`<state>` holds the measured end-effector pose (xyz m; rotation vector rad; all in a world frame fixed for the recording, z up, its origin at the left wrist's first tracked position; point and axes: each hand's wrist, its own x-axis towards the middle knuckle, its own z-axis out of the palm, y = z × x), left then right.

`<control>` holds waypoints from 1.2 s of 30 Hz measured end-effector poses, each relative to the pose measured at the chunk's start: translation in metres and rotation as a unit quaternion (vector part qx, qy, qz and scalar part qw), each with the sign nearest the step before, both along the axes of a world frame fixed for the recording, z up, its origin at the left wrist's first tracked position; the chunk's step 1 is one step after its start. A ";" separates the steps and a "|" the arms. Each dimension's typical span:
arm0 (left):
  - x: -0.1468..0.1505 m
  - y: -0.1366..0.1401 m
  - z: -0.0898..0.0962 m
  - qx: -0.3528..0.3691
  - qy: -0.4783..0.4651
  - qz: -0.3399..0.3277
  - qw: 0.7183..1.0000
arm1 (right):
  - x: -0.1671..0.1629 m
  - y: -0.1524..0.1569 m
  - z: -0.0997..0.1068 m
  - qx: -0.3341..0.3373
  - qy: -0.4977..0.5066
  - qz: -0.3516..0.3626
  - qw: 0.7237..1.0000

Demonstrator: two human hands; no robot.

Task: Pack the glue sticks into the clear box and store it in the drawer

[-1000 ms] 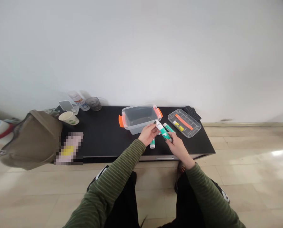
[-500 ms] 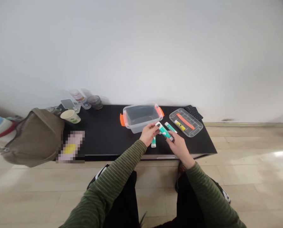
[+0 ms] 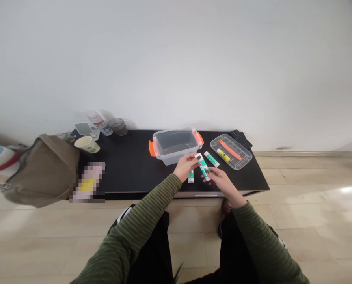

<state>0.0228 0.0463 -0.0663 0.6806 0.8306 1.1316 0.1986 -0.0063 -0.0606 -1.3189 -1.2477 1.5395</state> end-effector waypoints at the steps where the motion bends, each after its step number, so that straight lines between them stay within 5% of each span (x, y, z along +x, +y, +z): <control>1: 0.000 0.002 -0.001 0.010 0.018 -0.007 1.000 | 0.001 0.001 0.001 -0.004 -0.006 0.007 1.000; 5: -0.001 0.012 -0.006 0.091 0.171 -0.023 0.981 | 0.009 0.006 0.002 0.014 -0.049 0.011 0.999; 7: -0.002 0.017 -0.008 0.150 0.305 -0.019 0.940 | 0.014 0.010 0.001 0.018 -0.066 -0.007 0.998; 11: 0.001 0.020 -0.012 0.257 0.575 -0.055 0.775 | 0.022 0.013 -0.004 0.035 -0.196 -0.045 0.979; 14: 0.006 0.019 -0.017 0.306 0.687 -0.096 0.653 | 0.026 0.011 -0.006 0.049 -0.395 -0.027 0.917; 17: 0.012 0.019 -0.022 0.333 0.731 -0.105 0.586 | 0.026 0.008 -0.006 0.032 -0.534 0.027 0.845; 20: 0.018 0.021 -0.027 0.340 0.748 -0.105 0.561 | 0.022 0.008 -0.006 0.014 -0.585 0.074 0.807; 26: 0.029 0.024 -0.025 0.324 0.769 -0.131 0.536 | 0.005 0.008 -0.007 0.003 -0.616 0.111 0.780; 36: 0.022 0.024 -0.010 0.295 0.747 -0.133 0.581 | -0.018 0.012 -0.023 0.020 -0.616 0.118 0.778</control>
